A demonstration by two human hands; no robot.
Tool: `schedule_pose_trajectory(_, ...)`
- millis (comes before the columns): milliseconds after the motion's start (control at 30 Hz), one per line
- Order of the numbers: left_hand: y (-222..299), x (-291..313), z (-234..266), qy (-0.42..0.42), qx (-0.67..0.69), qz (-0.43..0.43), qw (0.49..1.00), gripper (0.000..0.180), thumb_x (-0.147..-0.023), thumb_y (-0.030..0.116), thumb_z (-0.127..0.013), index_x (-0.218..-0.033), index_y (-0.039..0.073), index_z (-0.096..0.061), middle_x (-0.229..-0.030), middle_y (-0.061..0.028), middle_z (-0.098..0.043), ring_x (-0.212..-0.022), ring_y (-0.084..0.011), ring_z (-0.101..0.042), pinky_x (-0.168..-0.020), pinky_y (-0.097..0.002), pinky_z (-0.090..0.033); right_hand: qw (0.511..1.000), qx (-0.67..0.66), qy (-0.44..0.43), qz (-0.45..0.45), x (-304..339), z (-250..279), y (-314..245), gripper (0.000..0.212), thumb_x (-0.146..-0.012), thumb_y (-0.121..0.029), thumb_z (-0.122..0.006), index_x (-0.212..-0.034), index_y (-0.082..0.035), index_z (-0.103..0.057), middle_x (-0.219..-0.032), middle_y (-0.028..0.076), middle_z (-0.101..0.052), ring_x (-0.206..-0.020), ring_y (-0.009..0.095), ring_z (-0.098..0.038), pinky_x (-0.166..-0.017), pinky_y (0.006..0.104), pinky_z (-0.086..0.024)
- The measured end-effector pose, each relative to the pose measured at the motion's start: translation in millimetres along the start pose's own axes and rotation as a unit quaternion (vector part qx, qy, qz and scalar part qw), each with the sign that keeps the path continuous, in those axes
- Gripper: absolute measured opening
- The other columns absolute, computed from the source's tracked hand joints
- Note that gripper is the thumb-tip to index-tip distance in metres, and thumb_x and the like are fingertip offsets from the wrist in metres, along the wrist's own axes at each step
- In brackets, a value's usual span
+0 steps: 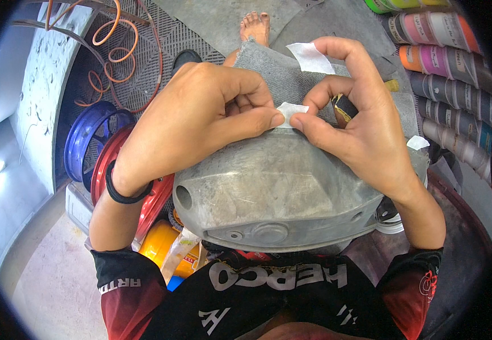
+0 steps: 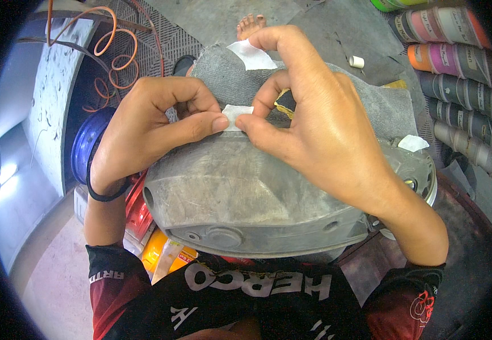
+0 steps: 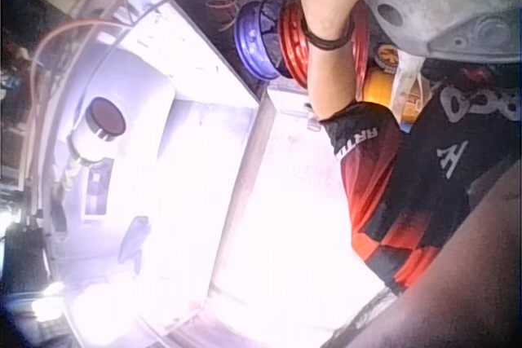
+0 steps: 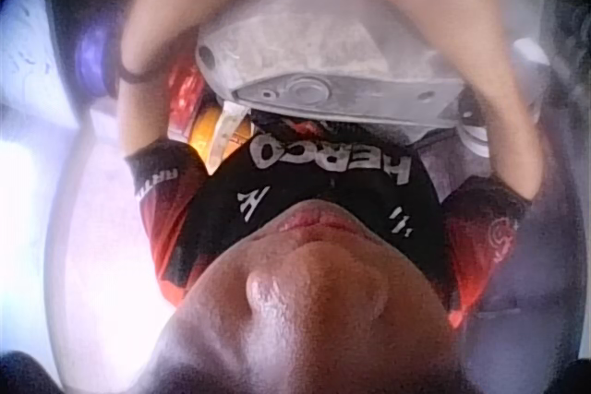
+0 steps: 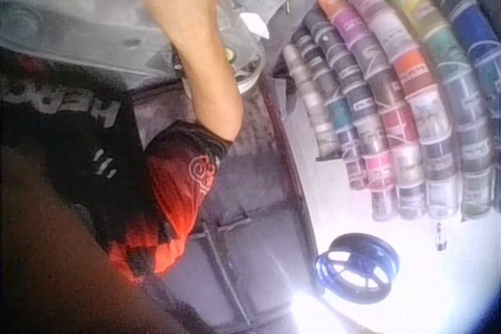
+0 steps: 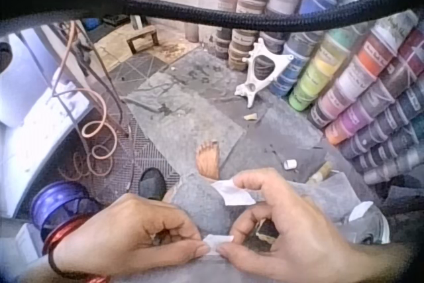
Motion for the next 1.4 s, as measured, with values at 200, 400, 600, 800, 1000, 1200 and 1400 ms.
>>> schedule_pose_trajectory(200,-1.2,0.2,0.8,-0.002,-0.002,0.002,1.0,0.02,-0.088,0.019,-0.079,-0.088,0.0,-0.074,-0.074,-0.0022,-0.068,-0.07,-0.0073,-0.058,-0.066,-0.0262,-0.046,1.0,0.011,-0.001,0.01,-0.4,-0.3,1.1,0.071,-0.084,0.0,-0.076,-0.145,-0.004,-0.04,-0.08,0.001,-0.066,-0.078,0.005,-0.061,-0.069,0.0189,-0.046)
schedule_pose_trajectory(400,-0.6,-0.9,0.3,-0.005,0.0,0.011,1.0,0.02,-0.088,0.02,-0.079,-0.088,0.0,-0.074,-0.073,-0.0013,-0.066,-0.069,-0.0072,-0.056,-0.065,-0.0256,-0.045,1.0,0.012,0.002,0.009,-0.2,0.2,1.1,0.071,-0.084,0.0,-0.077,-0.144,-0.004,-0.04,-0.08,0.0,-0.066,-0.078,0.005,-0.061,-0.07,0.019,-0.046)
schedule_pose_trajectory(600,-2.1,-0.5,-0.5,0.001,-0.002,0.007,1.0,0.02,-0.088,0.019,-0.079,-0.085,0.0,-0.072,-0.072,-0.0008,-0.064,-0.067,-0.0068,-0.054,-0.063,-0.0259,-0.044,1.0,0.018,0.008,0.014,-0.4,-0.2,1.2,0.071,-0.083,-0.002,-0.078,-0.143,-0.004,-0.042,-0.079,-0.001,-0.065,-0.074,0.004,-0.058,-0.07,0.0184,-0.045)
schedule_pose_trajectory(800,0.4,0.7,2.3,0.016,-0.033,0.007,0.999,0.026,-0.085,0.021,-0.082,-0.089,0.002,-0.065,-0.071,0.0004,-0.06,-0.066,-0.0075,-0.052,-0.06,-0.0255,-0.042,0.997,0.018,0.053,0.048,-2.2,6.5,2.3,0.065,-0.085,-0.006,-0.079,-0.141,-0.004,-0.044,-0.075,-0.003,-0.062,-0.071,0.003,-0.054,-0.067,0.0168,-0.04)
schedule_pose_trajectory(1000,8.8,-11.4,-5.8,0.046,-0.141,-0.055,0.987,0.038,-0.079,0.022,-0.088,-0.096,0.004,-0.059,-0.082,0.0007,-0.053,-0.076,-0.009,-0.047,-0.066,-0.0256,-0.041,0.978,-0.126,0.149,0.074,12.2,29.5,-1.5,0.046,-0.094,-0.008,-0.072,-0.134,-0.002,-0.052,-0.098,0.001,-0.063,-0.081,0.004,-0.054,-0.07,0.0176,-0.04)
schedule_pose_trajectory(1200,2.9,-11.7,6.0,0.009,-0.064,0.059,0.996,0.038,-0.078,0.025,-0.088,-0.1,0.008,-0.063,-0.083,0.0055,-0.047,-0.081,-0.0069,-0.044,-0.068,-0.0236,-0.035,0.951,-0.069,0.269,0.137,57.8,106.4,24.6,0.026,-0.095,-0.012,-0.072,-0.118,0.0,-0.065,-0.106,0.001,-0.066,-0.098,0.009,-0.06,-0.088,0.0243,-0.045)
schedule_pose_trajectory(1400,54.8,-35.5,-6.0,0.061,-0.021,0.003,0.998,0.025,-0.085,0.016,-0.08,-0.1,0.003,-0.065,-0.084,0.0067,-0.051,-0.077,-0.0039,-0.043,-0.069,-0.0201,-0.035,0.941,0.003,0.327,0.086,138.0,162.3,81.0,0.019,-0.095,-0.011,-0.072,-0.109,0.001,-0.072,-0.096,0.0,-0.071,-0.089,0.007,-0.062,-0.076,0.0217,-0.048)
Point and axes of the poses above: each hand's wrist, its own x-axis away from the middle knuckle, its own z-axis out of the back of the hand, y = z × x, the point moved 2 cm from there along -x, towards the middle knuckle
